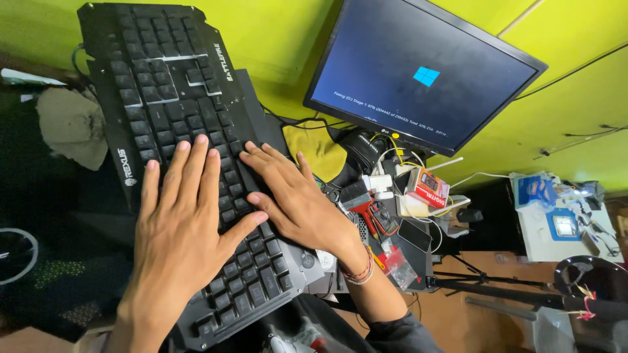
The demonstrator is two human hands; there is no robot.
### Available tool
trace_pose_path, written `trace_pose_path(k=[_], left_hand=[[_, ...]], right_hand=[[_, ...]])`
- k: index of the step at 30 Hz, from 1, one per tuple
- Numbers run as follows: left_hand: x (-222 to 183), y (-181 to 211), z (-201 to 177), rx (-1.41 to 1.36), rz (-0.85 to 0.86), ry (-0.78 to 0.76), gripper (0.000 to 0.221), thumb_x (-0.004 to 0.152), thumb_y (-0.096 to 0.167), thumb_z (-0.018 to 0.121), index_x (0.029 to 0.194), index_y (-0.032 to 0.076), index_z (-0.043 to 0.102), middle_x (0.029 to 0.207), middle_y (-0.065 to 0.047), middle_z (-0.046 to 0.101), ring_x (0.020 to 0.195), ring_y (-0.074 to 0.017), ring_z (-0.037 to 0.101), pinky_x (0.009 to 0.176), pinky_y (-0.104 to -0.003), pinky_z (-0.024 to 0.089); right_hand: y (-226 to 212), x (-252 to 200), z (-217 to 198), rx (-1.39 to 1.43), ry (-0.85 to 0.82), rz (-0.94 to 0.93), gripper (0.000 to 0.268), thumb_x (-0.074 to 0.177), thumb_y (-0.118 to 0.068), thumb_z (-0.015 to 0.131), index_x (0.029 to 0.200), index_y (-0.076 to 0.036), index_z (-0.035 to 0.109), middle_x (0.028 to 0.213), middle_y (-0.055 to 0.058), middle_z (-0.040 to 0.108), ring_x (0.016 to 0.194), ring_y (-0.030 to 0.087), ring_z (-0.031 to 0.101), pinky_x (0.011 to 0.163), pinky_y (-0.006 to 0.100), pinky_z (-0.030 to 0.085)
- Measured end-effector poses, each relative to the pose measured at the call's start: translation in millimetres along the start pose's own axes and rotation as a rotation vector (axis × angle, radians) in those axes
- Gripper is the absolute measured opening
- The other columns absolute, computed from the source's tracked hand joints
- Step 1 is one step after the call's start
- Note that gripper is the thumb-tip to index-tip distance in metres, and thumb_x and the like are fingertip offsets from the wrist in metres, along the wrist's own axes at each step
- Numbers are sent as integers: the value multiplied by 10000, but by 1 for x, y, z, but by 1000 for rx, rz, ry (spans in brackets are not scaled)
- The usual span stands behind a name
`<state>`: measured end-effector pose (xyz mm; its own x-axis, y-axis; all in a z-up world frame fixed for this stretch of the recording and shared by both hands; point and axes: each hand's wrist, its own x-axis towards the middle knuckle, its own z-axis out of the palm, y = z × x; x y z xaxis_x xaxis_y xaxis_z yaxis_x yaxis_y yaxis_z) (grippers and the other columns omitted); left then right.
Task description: Installing a case fan and connecting internal cables in a desktop PC
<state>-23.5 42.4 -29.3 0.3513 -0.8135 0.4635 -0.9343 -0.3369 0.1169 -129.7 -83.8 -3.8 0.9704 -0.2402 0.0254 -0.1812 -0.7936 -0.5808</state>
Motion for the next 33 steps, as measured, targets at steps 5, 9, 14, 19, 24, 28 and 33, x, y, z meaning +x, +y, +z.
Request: trace_pose_path(k=[5, 9, 14, 19, 24, 28, 33], left_hand=[[1, 0, -1, -30, -9, 3, 796, 772, 606, 396, 1245, -34, 443, 1341, -159, 410, 1245, -272, 371, 1015, -425, 258], [0, -1, -2, -50, 5, 14, 766, 784, 583, 406, 1249, -24, 445, 1336, -175, 412, 1239, -289, 377, 1007, -436, 264], [1, 0, -2, -49, 7, -15, 785, 788, 589, 370, 1268, -28, 434, 1363, -210, 359, 1268, -304, 331, 1017, -458, 236], [2, 0, -3, -104, -19, -59, 866, 784, 600, 335, 1307, -90, 332, 1365, -223, 343, 1275, -312, 303, 1035, -475, 173], [3, 0, -3, -54, -23, -36, 833, 776, 608, 374, 1264, -65, 421, 1343, -197, 398, 1236, -307, 376, 1019, -469, 234], [5, 0, -5, -40, -38, -14, 815, 759, 623, 419, 1228, -42, 472, 1297, -179, 454, 1184, -307, 434, 1004, -464, 272], [8, 1, -8, 25, -31, -8, 804, 763, 647, 411, 1188, -28, 505, 1277, -158, 471, 1179, -279, 446, 979, -440, 318]], right_hand=[[2, 0, 0, -12, -6, -13, 430, 920, -266, 307, 1310, -90, 261, 1403, 90, 253, 1326, 267, 202, 1019, 566, 83], [2, 0, -1, -25, -12, -21, 434, 922, -272, 303, 1315, -93, 255, 1404, 86, 257, 1327, 274, 205, 1014, 577, 89], [3, 0, -1, -45, -11, -32, 435, 924, -269, 308, 1316, -90, 255, 1400, 80, 268, 1327, 265, 215, 1013, 582, 97], [5, -1, -1, -39, 14, -56, 426, 926, -266, 319, 1313, -91, 274, 1397, 79, 284, 1326, 263, 238, 1025, 575, 112], [7, 0, -1, -39, 7, -54, 434, 926, -273, 321, 1320, -98, 264, 1404, 71, 277, 1332, 251, 228, 1025, 576, 109], [6, 0, -2, -20, -11, -38, 434, 924, -276, 324, 1321, -109, 264, 1407, 62, 271, 1335, 246, 220, 1019, 582, 103], [6, 0, -3, -5, -28, -28, 434, 926, -275, 313, 1324, -112, 255, 1412, 61, 258, 1337, 248, 208, 1013, 592, 101]])
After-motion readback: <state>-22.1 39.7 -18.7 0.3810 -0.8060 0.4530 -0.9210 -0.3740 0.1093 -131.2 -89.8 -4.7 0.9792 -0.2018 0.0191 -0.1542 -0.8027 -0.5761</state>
